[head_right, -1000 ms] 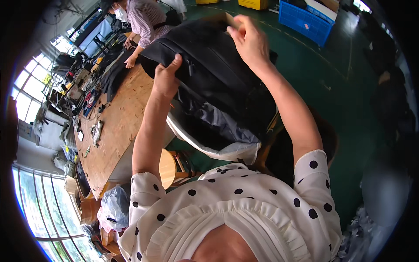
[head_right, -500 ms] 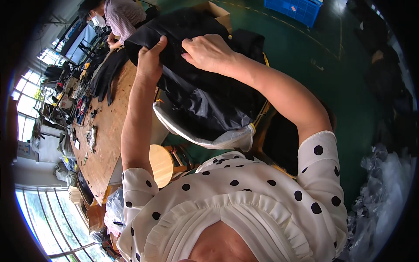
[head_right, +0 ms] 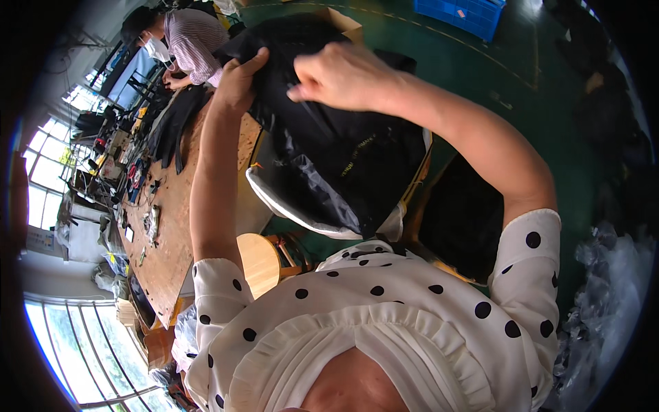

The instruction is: The person handles black fabric backpack panels one at a time, turning them over by hand to check components before placing each piece into a large yellow bin.

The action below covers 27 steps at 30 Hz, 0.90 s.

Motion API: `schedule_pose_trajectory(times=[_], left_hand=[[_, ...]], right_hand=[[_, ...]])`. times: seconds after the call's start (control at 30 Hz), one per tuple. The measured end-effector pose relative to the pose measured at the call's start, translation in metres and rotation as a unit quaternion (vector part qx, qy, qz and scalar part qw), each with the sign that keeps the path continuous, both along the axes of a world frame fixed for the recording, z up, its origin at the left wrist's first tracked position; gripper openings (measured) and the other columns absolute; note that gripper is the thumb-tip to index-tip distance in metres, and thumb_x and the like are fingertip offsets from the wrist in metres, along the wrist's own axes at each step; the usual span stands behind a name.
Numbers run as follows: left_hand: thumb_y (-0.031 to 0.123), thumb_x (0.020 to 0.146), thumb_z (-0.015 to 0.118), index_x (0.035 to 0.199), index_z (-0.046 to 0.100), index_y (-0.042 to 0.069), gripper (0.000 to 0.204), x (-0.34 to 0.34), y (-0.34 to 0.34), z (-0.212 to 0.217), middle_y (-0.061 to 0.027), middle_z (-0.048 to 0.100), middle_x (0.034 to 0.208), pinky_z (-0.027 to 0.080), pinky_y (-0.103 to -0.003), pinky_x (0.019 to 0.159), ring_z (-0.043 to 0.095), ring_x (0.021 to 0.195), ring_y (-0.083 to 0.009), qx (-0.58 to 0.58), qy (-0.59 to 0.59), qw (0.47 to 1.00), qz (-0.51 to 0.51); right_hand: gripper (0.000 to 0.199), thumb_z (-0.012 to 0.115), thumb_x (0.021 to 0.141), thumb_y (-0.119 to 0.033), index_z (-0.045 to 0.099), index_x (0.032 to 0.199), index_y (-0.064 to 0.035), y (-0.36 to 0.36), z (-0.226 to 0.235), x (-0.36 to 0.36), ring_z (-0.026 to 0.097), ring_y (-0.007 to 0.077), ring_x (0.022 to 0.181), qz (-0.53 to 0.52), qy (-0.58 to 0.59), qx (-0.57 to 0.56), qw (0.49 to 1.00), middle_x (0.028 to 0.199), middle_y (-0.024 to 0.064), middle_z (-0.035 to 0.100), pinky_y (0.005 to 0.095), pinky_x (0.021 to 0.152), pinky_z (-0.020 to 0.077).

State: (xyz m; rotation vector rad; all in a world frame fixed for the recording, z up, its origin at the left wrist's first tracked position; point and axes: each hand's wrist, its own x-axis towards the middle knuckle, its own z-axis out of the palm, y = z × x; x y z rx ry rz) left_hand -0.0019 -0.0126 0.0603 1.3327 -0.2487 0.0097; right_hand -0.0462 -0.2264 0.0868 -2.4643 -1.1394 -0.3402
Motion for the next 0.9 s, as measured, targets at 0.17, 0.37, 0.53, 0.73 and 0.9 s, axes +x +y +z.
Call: schedule_pose_trajectory(times=[0.17,0.37,0.53,0.73,0.9], left_hand=[[0.025,0.08,0.064,0.098,0.049,-0.018,0.049,0.006,-0.025,-0.005,-0.0158,0.058,0.094,0.047,-0.03,0.065,0.058,0.084,-0.0189,0.088,0.012,0.995,0.037],[0.015,0.084,0.055,0.095,0.057,-0.008,0.025,0.01,-0.042,0.006,-0.0113,0.061,0.092,0.049,-0.033,0.065,0.06,0.08,-0.0194,0.062,0.076,0.99,0.104],[0.024,0.087,0.056,0.098,0.057,-0.006,0.032,0.004,-0.043,0.008,-0.0102,0.062,0.093,0.049,-0.034,0.067,0.06,0.081,-0.0197,0.063,0.05,0.997,0.022],[0.02,0.087,0.056,0.099,0.058,-0.005,0.028,-0.036,-0.049,-0.019,-0.0095,0.061,0.093,0.05,-0.031,0.071,0.06,0.081,-0.0178,0.007,0.027,1.0,0.013],[0.03,0.084,0.06,0.11,0.053,-0.001,0.042,-0.068,-0.053,-0.041,-0.009,0.059,0.103,0.049,-0.033,0.08,0.058,0.092,-0.0194,-0.083,0.041,0.994,-0.065]], right_hand=[[0.05,0.067,0.073,-0.035,0.048,0.105,-0.0006,0.029,-0.002,0.011,0.062,0.0312,0.068,-0.077,-0.178,-0.058,0.979,0.071,0.0154,0.061,0.0386,0.059,0.049],[0.037,0.067,0.074,-0.024,0.047,0.09,0.0033,0.02,-0.003,0.028,0.062,0.0327,0.063,-0.066,-0.163,-0.041,0.984,0.065,0.0166,0.061,0.0378,0.056,0.0494],[0.033,0.066,0.073,-0.021,0.048,0.086,0.0033,0.011,-0.002,0.009,0.062,0.0339,0.064,-0.099,-0.188,-0.046,0.976,0.064,0.0183,0.06,0.0397,0.056,0.0491],[0.013,0.051,0.072,-0.01,0.047,0.083,-0.0048,0.008,-0.046,-0.027,0.055,0.023,0.067,-0.146,-0.25,-0.013,0.957,0.071,0.0079,0.051,0.034,0.057,0.044],[0.008,0.052,0.074,-0.013,0.047,0.077,-0.0078,-0.007,-0.047,-0.04,0.049,0.0187,0.07,-0.102,-0.323,0.008,0.941,0.071,0.0046,0.047,0.0317,0.064,0.0347]])
